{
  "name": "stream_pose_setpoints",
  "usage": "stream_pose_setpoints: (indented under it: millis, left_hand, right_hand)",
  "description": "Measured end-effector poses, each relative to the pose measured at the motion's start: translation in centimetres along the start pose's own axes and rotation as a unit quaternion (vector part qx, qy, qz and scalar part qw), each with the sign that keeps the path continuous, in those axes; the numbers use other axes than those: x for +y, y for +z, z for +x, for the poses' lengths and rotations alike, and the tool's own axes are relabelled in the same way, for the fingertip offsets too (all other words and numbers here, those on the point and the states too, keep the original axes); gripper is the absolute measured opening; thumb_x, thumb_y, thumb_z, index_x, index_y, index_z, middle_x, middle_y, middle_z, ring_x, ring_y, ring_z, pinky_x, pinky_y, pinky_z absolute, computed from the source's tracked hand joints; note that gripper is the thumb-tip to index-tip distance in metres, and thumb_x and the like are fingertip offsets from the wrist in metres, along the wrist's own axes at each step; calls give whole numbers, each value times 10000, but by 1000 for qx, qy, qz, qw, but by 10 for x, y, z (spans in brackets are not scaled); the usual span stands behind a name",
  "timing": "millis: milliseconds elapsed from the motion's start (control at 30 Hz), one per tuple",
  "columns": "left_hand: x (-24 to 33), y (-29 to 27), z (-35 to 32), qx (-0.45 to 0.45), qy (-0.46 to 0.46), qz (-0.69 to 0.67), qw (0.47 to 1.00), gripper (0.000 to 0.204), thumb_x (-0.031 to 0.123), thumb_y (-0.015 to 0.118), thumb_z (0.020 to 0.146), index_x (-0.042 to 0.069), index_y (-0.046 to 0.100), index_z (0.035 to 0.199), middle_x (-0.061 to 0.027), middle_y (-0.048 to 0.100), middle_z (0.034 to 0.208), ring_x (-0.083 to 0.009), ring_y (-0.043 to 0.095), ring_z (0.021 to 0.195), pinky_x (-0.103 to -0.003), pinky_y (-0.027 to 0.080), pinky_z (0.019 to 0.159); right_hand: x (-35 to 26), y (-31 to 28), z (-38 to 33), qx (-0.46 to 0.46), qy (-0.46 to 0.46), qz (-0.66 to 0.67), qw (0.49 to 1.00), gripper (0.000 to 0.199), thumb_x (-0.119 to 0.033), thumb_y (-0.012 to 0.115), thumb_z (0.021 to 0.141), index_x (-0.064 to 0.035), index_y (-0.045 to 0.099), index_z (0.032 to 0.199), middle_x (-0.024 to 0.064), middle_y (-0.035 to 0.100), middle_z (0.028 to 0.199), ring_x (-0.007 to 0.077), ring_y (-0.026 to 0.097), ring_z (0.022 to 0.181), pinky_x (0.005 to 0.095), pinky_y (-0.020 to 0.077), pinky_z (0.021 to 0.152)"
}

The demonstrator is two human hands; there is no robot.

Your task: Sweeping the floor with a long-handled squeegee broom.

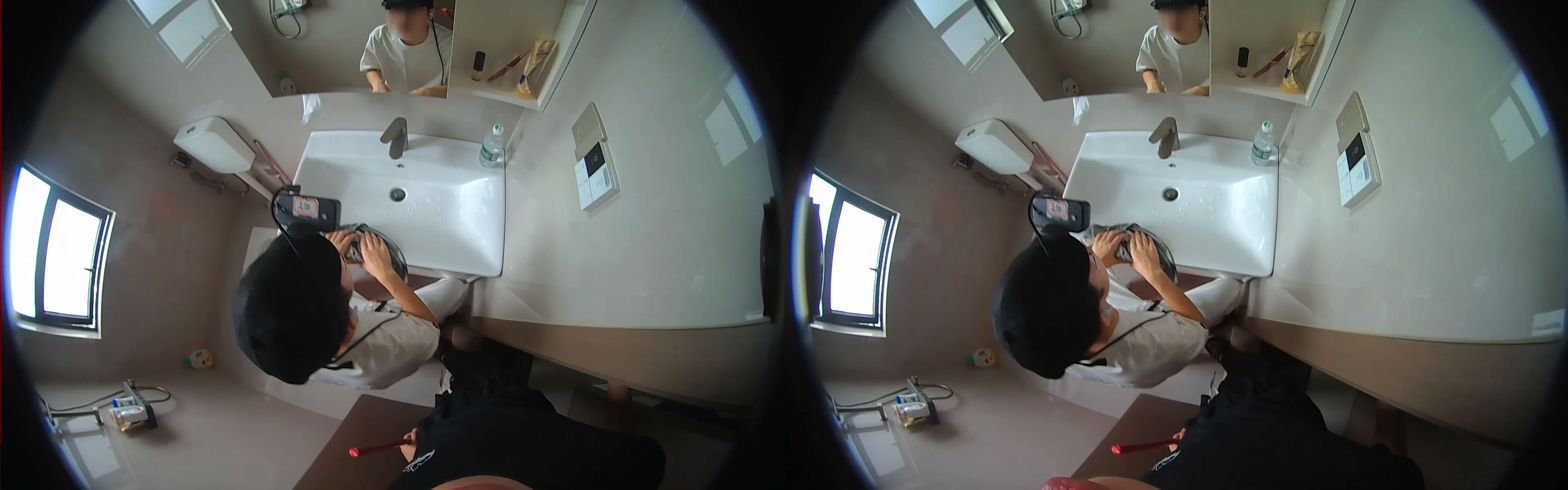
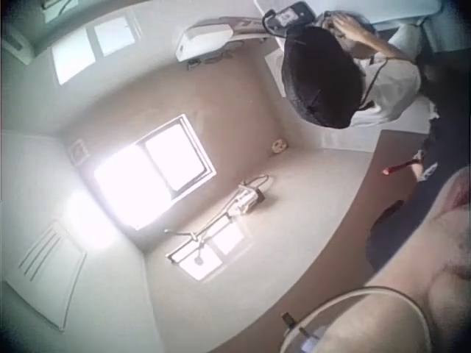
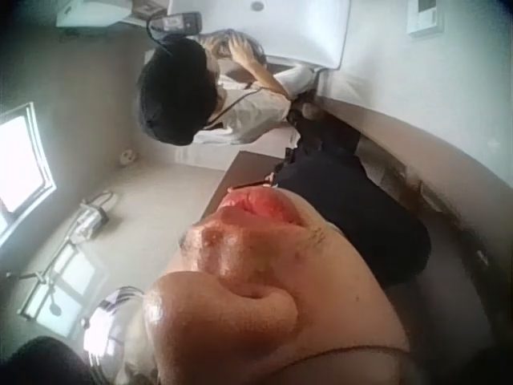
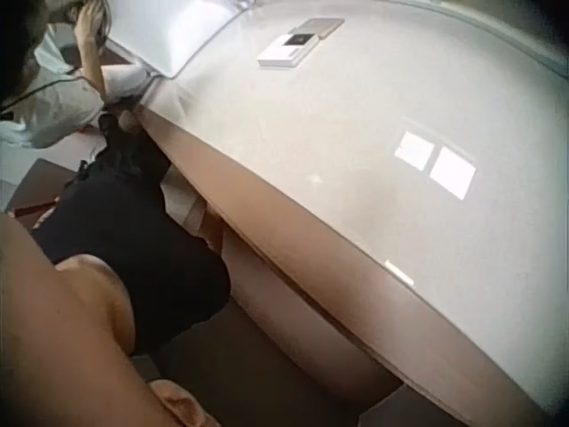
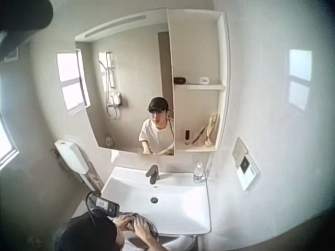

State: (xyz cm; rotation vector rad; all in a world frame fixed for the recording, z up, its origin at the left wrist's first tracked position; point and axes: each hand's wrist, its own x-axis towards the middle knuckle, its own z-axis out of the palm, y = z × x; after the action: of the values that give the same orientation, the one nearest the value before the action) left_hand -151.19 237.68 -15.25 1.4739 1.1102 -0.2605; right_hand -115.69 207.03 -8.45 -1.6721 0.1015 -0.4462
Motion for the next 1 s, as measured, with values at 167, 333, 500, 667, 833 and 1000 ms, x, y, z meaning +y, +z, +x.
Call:
stream_pose_setpoints:
  millis: [167, 333, 500, 667, 833, 1000]
  left_hand:
    - [18, -35, 38, -7, 34, 14, 999, 317, 260, 586, 847, -56, 616, 842, -136, 660, 761, -227, 654, 716, -326, 486, 699]
    - [45, -52, 86, -9, 76, 19, 997, 315, 257, 589, 844, -57, 613, 840, -137, 659, 759, -227, 654, 716, -327, 486, 699]
    - [31, -52, 91, -15, 88, 16, 996, 314, 254, 592, 841, -59, 610, 838, -138, 659, 758, -228, 654, 716, -328, 486, 698]
    - [21, -42, 87, -11, 110, -1, 994, 312, 252, 595, 839, -60, 607, 837, -138, 658, 757, -229, 655, 715, -329, 487, 697]
    - [17, -18, 94, -47, 161, -4, 986, 311, 249, 598, 836, -62, 604, 835, -139, 658, 756, -230, 655, 715, -331, 487, 697]
    - [-51, -19, 90, -22, 182, -36, 982, 309, 246, 602, 833, -63, 602, 833, -140, 657, 754, -230, 655, 714, -332, 487, 696]
  right_hand:
    - [12, 160, 10, -80, -114, -246, 959, 494, -230, 501, 844, 4, 432, 1274, 126, 444, 1318, 272, 412, 1222, 401, 321, 1029]
    - [19, 274, 46, -153, -218, -470, 842, 497, -172, 535, 815, 5, 439, 1268, 129, 447, 1314, 274, 416, 1216, 401, 320, 1030]
    - [46, 325, 49, -162, -229, -506, 816, 547, -46, 583, 708, 56, 454, 1229, 182, 481, 1250, 296, 443, 1183, 398, 328, 1022]
    - [38, 372, 44, -196, -271, -500, 799, 471, -97, 563, 752, 73, 486, 1186, 204, 508, 1204, 309, 470, 1145, 393, 353, 990]
    - [49, 356, 67, -182, -282, -500, 798, 502, -159, 569, 761, 54, 479, 1206, 184, 500, 1229, 298, 469, 1154, 388, 348, 998]
    - [9, 171, 41, -171, -129, -203, 955, 514, -263, 489, 851, 24, 424, 1271, 133, 458, 1291, 263, 419, 1209, 383, 321, 1023]
